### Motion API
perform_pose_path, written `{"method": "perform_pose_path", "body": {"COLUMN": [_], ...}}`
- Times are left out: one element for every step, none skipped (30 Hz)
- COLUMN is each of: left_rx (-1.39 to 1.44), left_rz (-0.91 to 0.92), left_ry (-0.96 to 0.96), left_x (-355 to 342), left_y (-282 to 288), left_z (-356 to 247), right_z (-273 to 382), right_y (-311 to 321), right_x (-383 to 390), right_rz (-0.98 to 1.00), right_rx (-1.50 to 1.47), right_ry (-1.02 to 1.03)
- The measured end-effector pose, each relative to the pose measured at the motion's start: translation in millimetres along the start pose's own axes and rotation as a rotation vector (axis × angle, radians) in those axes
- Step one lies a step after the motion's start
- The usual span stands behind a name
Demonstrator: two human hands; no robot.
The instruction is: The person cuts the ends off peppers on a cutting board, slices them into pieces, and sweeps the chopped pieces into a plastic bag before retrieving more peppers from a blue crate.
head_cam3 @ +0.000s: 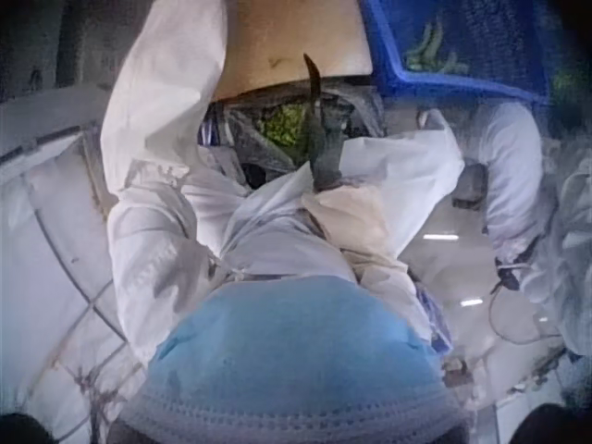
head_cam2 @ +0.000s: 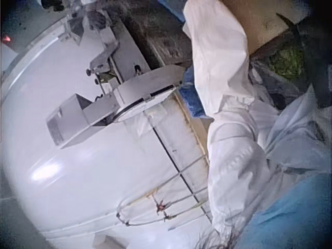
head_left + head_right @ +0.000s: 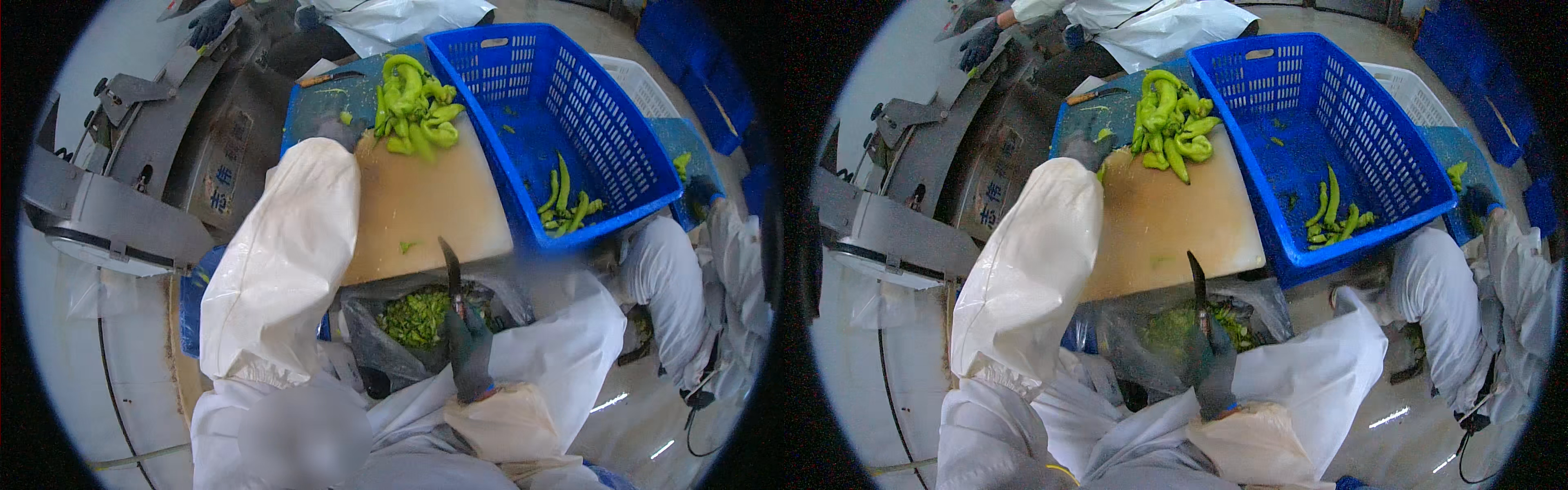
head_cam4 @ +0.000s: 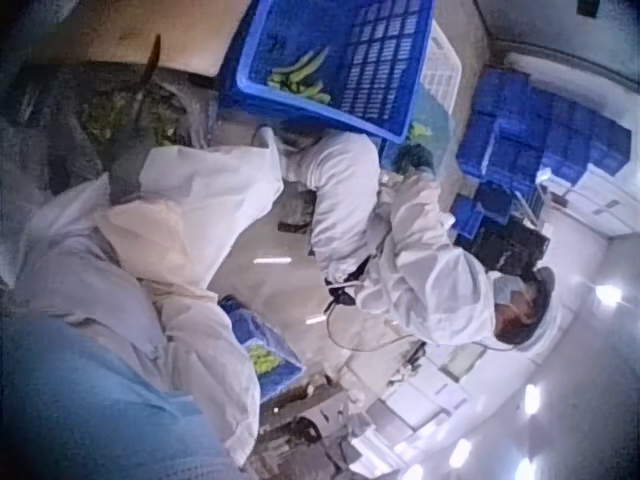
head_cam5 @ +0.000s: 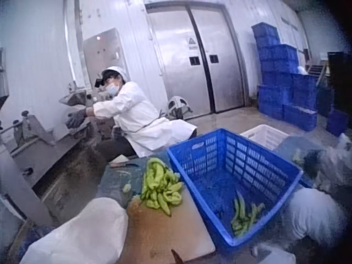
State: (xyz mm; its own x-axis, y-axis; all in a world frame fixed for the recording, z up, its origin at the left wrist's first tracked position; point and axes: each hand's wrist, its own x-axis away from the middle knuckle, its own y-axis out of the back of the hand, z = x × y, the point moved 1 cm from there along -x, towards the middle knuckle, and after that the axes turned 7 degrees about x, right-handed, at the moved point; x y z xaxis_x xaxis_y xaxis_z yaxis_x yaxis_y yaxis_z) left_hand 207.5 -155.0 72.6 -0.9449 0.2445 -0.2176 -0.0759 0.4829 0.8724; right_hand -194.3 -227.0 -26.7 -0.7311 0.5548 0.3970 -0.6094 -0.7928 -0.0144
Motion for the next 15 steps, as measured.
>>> {"method": "perform_pose_path", "body": {"left_rx": [-0.003,-0.061,-0.093,-0.066,0.082,0.226,0.199,0.149,0.102,0.093,0.100,0.129,0.201,0.459,0.457], "left_rz": [-0.030,-0.061,-0.074,-0.060,0.027,0.113,0.081,0.041,0.006,0.012,0.020,-0.094,-0.175,0.010,0.014], "left_ry": [-0.097,-0.080,-0.071,-0.075,-0.089,-0.105,-0.091,-0.105,-0.123,-0.154,-0.156,-0.206,-0.272,-0.223,-0.229], "left_x": [-6.6,-10.9,-14.5,-17.9,-19.5,-22.2,-38.0,-54.6,-73.7,-74.9,-73.4,-70.8,-63.9,-58.8,-53.7], "left_y": [-5.6,-21.4,-48.1,-72.1,-90.4,-104.2,-102.6,-97.4,-96.9,-109.7,-119.4,-122.9,-141.0,-132.3,-118.5], "left_z": [-1.7,-5.2,-19.4,-31.6,-41.2,-47.9,-19.1,12.8,47.0,43.8,40.6,37.3,6.4,-14.7,-20.3], "right_z": [-11.5,-7.7,-1.2,0.1,-3.8,-7.5,-4.7,-0.3,5.8,4.5,3.5,3.4,1.5,-0.9,5.4], "right_y": [-3.7,-7.5,-6.7,-5.1,-2.7,-0.1,-7.3,-13.6,-18.5,-14.9,-12.7,-12.1,-1.6,1.0,0.4], "right_x": [-2.8,-2.3,-2.2,-6.2,-12.0,-16.6,-13.3,-8.7,-3.3,-4.8,-6.4,-6.5,-9.0,-11.0,-11.9], "right_rz": [-0.017,-0.008,-0.009,-0.017,-0.033,-0.073,-0.058,-0.015,0.058,0.078,0.069,0.108,0.092,0.071,0.014], "right_rx": [0.082,0.084,-0.071,-0.226,-0.217,-0.110,-0.019,-0.028,-0.026,-0.007,-0.003,-0.014,-0.013,-0.015,-0.029], "right_ry": [-0.020,-0.015,-0.081,-0.145,-0.144,-0.108,-0.062,-0.053,-0.052,-0.068,-0.072,-0.063,-0.063,-0.076,-0.093]}}
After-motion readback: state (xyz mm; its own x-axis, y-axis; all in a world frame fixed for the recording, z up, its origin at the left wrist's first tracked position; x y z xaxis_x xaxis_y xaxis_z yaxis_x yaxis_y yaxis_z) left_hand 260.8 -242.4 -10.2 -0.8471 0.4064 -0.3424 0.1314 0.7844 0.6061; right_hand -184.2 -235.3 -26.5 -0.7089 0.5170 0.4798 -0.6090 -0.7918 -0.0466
